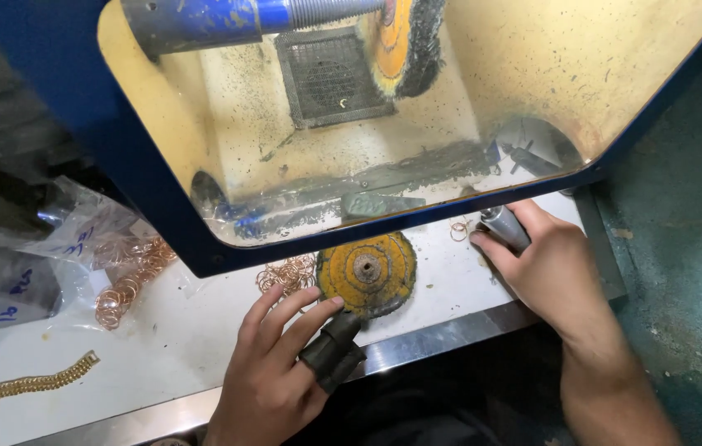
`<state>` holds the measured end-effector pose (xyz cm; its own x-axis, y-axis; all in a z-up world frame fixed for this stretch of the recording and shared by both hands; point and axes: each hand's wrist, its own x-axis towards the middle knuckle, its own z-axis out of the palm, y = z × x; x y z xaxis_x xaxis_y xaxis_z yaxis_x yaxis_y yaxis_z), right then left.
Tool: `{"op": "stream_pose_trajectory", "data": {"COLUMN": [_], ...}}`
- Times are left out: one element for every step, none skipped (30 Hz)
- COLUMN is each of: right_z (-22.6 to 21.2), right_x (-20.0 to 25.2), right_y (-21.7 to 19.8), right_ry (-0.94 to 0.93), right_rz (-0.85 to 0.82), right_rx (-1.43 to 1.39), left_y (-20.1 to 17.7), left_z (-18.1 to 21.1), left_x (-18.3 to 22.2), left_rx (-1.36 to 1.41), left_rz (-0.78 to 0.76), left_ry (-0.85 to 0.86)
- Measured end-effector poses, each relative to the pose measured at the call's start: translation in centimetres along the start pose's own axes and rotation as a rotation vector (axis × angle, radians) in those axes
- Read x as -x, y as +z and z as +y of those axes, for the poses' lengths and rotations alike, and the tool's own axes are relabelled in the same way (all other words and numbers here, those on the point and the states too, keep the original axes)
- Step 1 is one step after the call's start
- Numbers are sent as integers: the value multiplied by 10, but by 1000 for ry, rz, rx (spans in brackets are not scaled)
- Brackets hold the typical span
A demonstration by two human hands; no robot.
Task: Polishing small jewelry components using a handheld rotary tool at a workshop bench.
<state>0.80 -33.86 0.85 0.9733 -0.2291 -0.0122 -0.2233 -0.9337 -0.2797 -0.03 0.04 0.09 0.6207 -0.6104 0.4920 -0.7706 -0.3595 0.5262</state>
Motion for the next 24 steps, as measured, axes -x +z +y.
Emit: {"op": "stream_pose_trajectory", "data": {"right_z": [-2,-4,-6,-10,-14,-19,-28,-37,-46,-56,-67,-77,-81,-86,-90,-87,-84,-81,-75,-69,-62,-62,-61,-60], "right_x": [0,0,1,3,5,6,9,12,15,16,17,19,17,16,14,15,15,16,18,19,20,23,25,26], "right_y": [-3,-5,-8,-10,-12,-13,-14,-15,-15,-16,-16,-17,-16,-15,-13,-14,-14,-15,-14,-15,-15,-18,-21,-24], "right_ry": [-4,28,59,55,65,73,67,-19,-105,-108,-155,-203,-207,-276,-345,-350,-338,-324,-326,-248,-170,-171,-125,-84], "right_rz": [-2,-9,-15,-16,-30,-47,-52,-93,-134,-137,-211,-286,-289,-311,-332,-336,-312,-289,-295,-261,-228,-228,-229,-226], "right_rx": [0,-11,-21,-21,-68,-118,-119,-216,-313,-316,-325,-331,-332,-348,-363,-363,-395,-427,-427,-407,-386,-386,-457,-530], "left_y": [0,-1,-1,-1,-1,-2,-2,-2,-3,-3,-4,-4,-3,-3,-3,-4,-4,-4,-5,-5,-5,-4,-3,-3], "left_z": [0,-1,-1,-1,-1,-1,-1,-1,0,0,0,1,1,0,0,0,0,0,1,2,3,4,6,7], "left_x": [-1,-1,-2,-2,-2,-1,-1,-2,-2,-1,-1,0,1,2,3,2,2,1,1,-1,-3,-4,-5,-6], "left_rx": [-1,11,23,21,24,24,20,26,33,29,26,24,21,26,32,29,28,28,28,30,32,33,-1,-40], "left_rz": [2,14,27,29,26,22,24,24,23,23,22,24,25,20,15,17,27,36,37,40,43,43,27,13], "left_ry": [-4,7,17,14,13,9,2,0,-2,-6,-14,-23,-28,-34,-40,-44,-45,-47,-53,-63,-73,-73,-70,-66]}}
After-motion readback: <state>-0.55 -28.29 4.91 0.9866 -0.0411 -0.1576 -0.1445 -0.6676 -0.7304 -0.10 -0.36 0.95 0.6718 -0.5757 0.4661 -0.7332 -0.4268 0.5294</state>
